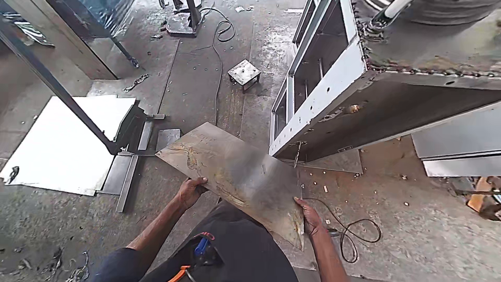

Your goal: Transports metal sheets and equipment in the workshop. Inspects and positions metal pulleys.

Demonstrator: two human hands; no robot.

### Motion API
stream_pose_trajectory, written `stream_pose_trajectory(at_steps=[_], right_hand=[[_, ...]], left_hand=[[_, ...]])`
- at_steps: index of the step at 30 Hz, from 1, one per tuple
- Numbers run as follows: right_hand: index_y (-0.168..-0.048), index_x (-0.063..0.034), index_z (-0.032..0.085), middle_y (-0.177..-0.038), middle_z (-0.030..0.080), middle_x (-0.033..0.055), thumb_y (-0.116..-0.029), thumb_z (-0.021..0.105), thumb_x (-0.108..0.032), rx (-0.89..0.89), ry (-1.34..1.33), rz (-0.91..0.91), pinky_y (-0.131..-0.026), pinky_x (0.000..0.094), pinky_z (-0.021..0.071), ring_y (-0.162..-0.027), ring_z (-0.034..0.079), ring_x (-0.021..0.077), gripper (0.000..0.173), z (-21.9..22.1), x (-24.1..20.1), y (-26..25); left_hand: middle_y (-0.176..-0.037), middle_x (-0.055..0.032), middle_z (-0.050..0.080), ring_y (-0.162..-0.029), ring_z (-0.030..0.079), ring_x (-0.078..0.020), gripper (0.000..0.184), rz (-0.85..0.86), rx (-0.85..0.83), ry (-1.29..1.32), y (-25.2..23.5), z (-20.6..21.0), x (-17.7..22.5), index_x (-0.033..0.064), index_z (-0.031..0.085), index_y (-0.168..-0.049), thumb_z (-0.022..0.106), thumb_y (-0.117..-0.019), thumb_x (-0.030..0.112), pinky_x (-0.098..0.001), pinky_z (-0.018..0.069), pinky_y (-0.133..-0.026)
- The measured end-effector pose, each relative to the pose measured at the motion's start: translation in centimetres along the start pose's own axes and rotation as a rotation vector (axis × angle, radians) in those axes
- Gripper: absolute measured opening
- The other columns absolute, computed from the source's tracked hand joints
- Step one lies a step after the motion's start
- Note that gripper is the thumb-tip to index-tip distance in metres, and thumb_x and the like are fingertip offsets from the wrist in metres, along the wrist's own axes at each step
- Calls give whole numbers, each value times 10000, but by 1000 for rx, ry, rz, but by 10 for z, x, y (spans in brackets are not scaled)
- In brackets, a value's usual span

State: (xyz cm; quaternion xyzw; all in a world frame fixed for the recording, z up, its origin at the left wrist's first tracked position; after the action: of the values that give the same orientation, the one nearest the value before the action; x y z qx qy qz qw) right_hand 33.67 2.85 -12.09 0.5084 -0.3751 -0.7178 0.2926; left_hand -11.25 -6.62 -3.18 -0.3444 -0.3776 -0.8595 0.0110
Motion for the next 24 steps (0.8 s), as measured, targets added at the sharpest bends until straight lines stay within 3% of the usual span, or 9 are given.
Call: stream_pose_trajectory(at_steps=[4, 8, 11, 15, 18, 22, 24], right_hand=[[-1223, -60, 636, -1012, 729, 83, -1048, 550, -273, -104, 123, -118, -769, 351, 617, -898, 717, 151, 288, 109, -43, -36], [-1249, -71, 614, -1003, 734, 23, -1061, 534, -264, -170, 180, -529, -790, 266, 619, -892, 714, 67, 281, 214, -102, -17], [-1230, -57, 618, -988, 747, 17, -1002, 609, -198, -268, 192, -723, -789, 249, 627, -874, 728, 66, 268, 268, -141, 2], [-1201, -71, 644, -993, 752, -25, -922, 701, -231, -387, 256, -850, -829, 223, 611, -900, 721, 41, 327, 318, -172, 11], [-1151, -86, 678, -982, 757, -15, -900, 746, -293, -460, 289, -870, -832, 228, 609, -897, 725, 58, 332, 353, -193, 3], [-1229, -19, 613, -1004, 745, 71, -1005, 622, -141, -556, 358, -648, -823, 300, 631, -895, 736, 132, 255, 393, -214, -36], [-1172, -17, 630, -950, 752, 55, -1031, 583, -110, -571, 386, -565, -791, 275, 629, -849, 736, 112, 175, 417, -223, -70]], left_hand=[[-998, -174, 745, -910, 745, -285, 441, 224, -22, 88, 4, -31, 59, 2, 625, -1109, 813, -710, -17, -498, 616, -857], [-1083, -166, 748, -1010, 733, -292, 441, 430, -153, 243, -2, -57, 99, 54, 713, -1117, 871, -707, 19, -536, 584, -933], [-1074, -150, 757, -996, 739, -281, 444, 522, -127, 290, -10, -72, 119, 88, 732, -1116, 897, -704, 69, -520, 598, -913], [-1077, -144, 755, -991, 740, -281, 466, 602, -84, 361, -19, -86, 130, 103, 728, -1119, 909, -691, 76, -519, 600, -904], [-1089, -144, 757, -1001, 741, -271, 432, 677, -104, 369, -22, -81, 143, 105, 744, -1132, 889, -727, 72, -507, 603, -909], [-1072, -140, 762, -982, 747, -258, 428, 717, -12, 302, -32, -69, 154, 84, 732, -1130, 893, -733, 78, -496, 608, -911], [-1049, -132, 766, -961, 753, -244, 405, 729, 32, 263, -45, -57, 170, 79, 736, -1124, 885, -747, 89, -484, 615, -899]])
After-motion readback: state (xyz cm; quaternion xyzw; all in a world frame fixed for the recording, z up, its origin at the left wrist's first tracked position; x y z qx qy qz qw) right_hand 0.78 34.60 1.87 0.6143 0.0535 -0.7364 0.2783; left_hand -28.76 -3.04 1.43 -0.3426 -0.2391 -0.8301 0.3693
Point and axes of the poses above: each hand's wrist, its own y-axis away from the middle knuckle, its own z-axis out of the palm, x = y × z, the point moved 6 cm from there along -y, towards the middle knuckle
